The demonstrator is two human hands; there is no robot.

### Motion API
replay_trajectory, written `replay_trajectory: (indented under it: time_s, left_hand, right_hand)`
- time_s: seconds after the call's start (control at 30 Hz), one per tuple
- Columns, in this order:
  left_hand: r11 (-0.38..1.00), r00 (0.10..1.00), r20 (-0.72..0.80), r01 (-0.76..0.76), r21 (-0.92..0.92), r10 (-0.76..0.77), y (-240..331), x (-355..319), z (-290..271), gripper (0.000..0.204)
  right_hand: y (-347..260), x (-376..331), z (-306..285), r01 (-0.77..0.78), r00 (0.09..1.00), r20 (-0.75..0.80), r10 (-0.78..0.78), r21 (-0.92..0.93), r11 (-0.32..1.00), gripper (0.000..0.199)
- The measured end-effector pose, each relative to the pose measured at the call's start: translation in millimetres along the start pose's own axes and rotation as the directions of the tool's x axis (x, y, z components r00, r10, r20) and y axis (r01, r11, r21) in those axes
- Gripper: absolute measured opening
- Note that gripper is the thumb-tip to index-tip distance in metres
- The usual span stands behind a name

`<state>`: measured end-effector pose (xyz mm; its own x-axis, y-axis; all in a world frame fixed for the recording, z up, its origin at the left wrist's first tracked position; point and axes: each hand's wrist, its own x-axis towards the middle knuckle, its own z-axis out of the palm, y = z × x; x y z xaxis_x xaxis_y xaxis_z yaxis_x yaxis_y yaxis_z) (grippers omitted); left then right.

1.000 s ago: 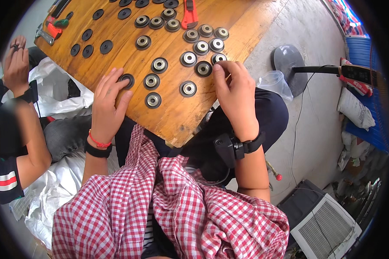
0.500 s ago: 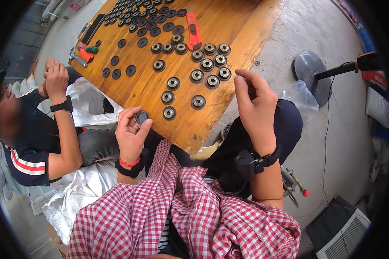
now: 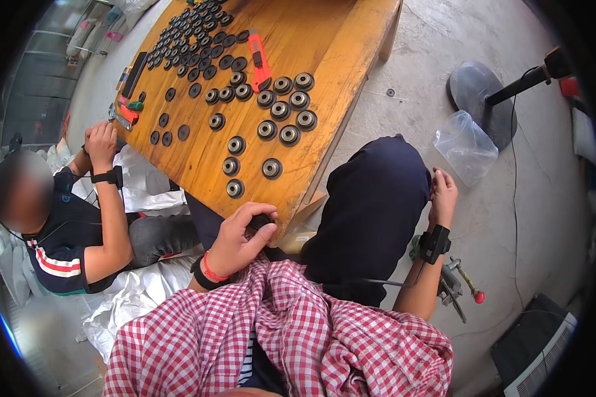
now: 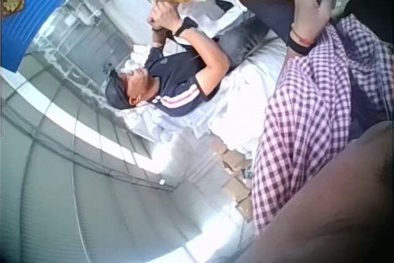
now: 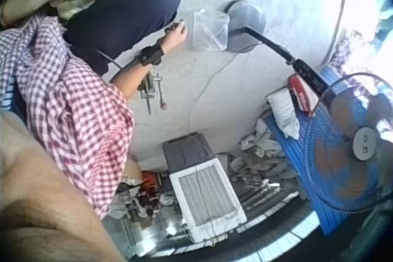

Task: Assembling metal bearings into circular black grommets on a wooden board and using a mallet to secure them.

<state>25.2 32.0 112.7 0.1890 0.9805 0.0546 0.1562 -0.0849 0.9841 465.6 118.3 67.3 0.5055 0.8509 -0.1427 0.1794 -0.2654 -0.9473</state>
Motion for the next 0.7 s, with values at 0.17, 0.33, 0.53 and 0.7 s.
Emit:
replay_trajectory:
  time_s: [0.17, 0.33, 0.53, 0.7]
  left_hand:
    - [0.994, 0.943, 0.322, -0.103, 0.033, 0.087, 44, 23, -20, 0.028]
    - [0.95, 0.904, 0.361, -0.288, 0.119, 0.229, 64, 84, -67, 0.035]
    - [0.987, 0.955, 0.288, 0.033, 0.154, -0.077, 90, 212, -103, 0.038]
    - [0.996, 0.978, 0.208, -0.022, 0.082, 0.004, 97, 296, -111, 0.034]
  right_hand:
    - [119, 12, -41, -0.23, 0.957, -0.188, 0.223, -0.015, 0.973, 0.029]
    - [149, -5, 81, -0.187, 0.981, -0.115, 0.157, -0.334, 0.924, 0.03]
    - [202, 15, 53, -0.131, 0.989, -0.03, 0.145, -0.63, 0.766, 0.031]
    - [218, 54, 24, -0.055, 0.994, 0.019, 0.106, -0.758, 0.65, 0.034]
